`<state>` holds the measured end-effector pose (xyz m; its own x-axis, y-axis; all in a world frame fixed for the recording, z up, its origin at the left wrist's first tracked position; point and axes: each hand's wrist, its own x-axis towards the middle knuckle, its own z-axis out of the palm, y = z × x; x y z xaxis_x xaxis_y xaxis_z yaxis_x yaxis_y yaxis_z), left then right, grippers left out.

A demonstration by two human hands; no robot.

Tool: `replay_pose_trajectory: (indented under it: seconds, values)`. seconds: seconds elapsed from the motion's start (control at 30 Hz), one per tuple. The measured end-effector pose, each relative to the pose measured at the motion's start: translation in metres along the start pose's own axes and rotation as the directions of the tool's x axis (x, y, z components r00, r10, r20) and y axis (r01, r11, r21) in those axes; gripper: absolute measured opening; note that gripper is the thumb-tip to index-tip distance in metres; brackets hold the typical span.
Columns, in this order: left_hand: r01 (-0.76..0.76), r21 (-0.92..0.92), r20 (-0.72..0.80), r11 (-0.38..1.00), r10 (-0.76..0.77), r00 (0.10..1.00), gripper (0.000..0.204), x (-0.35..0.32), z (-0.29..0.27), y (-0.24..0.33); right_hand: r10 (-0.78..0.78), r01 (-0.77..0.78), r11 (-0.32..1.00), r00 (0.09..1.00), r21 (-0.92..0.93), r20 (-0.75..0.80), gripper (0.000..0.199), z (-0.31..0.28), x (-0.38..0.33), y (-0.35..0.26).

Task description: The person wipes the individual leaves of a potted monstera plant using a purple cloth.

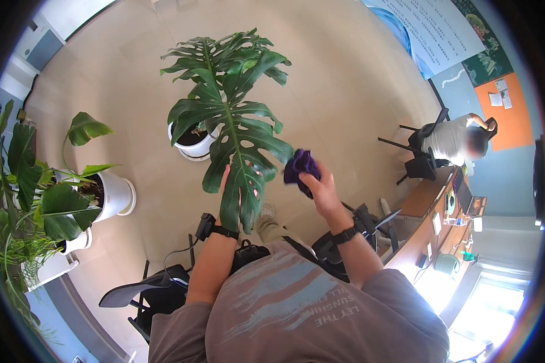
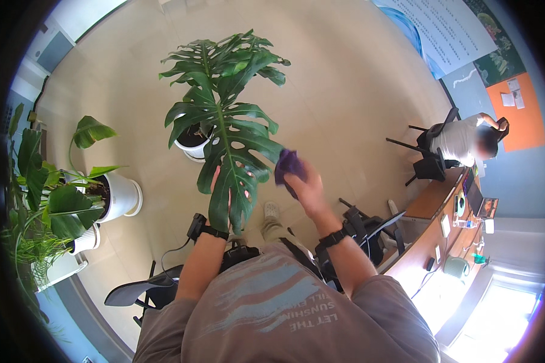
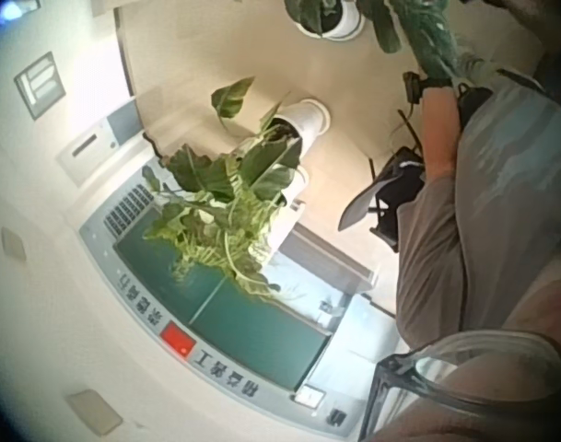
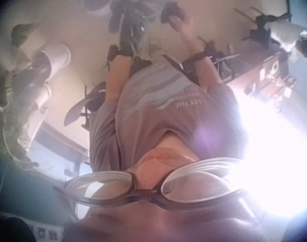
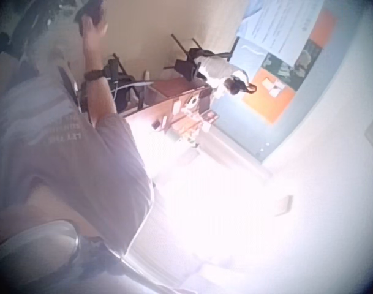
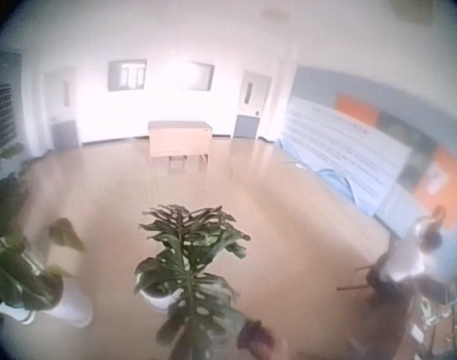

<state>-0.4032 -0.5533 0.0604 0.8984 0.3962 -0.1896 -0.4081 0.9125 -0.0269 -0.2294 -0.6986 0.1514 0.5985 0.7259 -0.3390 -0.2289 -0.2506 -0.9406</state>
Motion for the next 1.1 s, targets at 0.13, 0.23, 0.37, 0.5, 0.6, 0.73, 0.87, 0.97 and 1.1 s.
replay_pose_trajectory:
  seconds: [0.13, 0.23, 0.37, 0.5, 0.6, 0.73, 0.87, 0.97, 1.1]
  values:
    - [0.043, -0.01, 0.118, 0.999, -0.041, 0.992, 0.05, 0.0, -0.016, 0.011, -0.308, 0.323, 0.863, 0.946, -0.388, 0.102, 0.057, 0.048, 0.02, -0.031]
    - [-0.146, 0.065, 0.043, 0.987, 0.144, 0.989, 0.047, 0.003, -0.032, 0.004, -0.444, 0.543, 0.693, 0.84, -0.475, 0.312, 0.064, 0.089, 0.031, -0.015]
    - [-0.306, 0.179, -0.068, 0.935, 0.322, 0.944, 0.047, 0.008, -0.034, -0.01, -0.384, 0.509, 0.615, 0.86, -0.603, 0.335, 0.068, 0.124, 0.018, 0.03]
    - [-0.155, -0.029, 0.354, 0.988, 0.155, 0.922, 0.048, 0.004, -0.046, 0.003, -0.362, 0.492, 0.688, 0.87, -0.534, 0.335, 0.059, 0.122, -0.002, 0.038]
    - [-0.114, -0.038, 0.26, 0.993, 0.12, 0.958, 0.049, 0.009, -0.039, 0.008, -0.409, 0.541, 0.642, 0.841, -0.544, 0.354, 0.055, 0.12, -0.02, 0.036]
    - [-0.1, 0.015, 0.079, 0.995, 0.099, 0.992, 0.052, 0.012, -0.032, 0.009, -0.384, 0.539, 0.623, 0.842, -0.567, 0.379, 0.056, 0.12, -0.037, 0.037]
    - [-0.061, 0.068, 0.11, 0.996, 0.053, 0.993, 0.052, 0.01, -0.039, 0.008, -0.458, 0.644, 0.485, 0.763, -0.591, 0.456, 0.056, 0.119, -0.049, 0.04]
    - [0.006, 0.118, -0.075, 0.993, 0.003, 0.997, 0.051, 0.004, -0.04, 0.011, -0.449, 0.684, 0.456, 0.729, -0.57, 0.516, 0.057, 0.12, -0.06, 0.043]
    - [-0.007, 0.119, -0.226, 0.993, 0.034, 0.974, 0.055, 0.0, -0.032, 0.008, -0.442, 0.702, 0.444, 0.712, -0.557, 0.546, 0.059, 0.12, -0.067, 0.046]
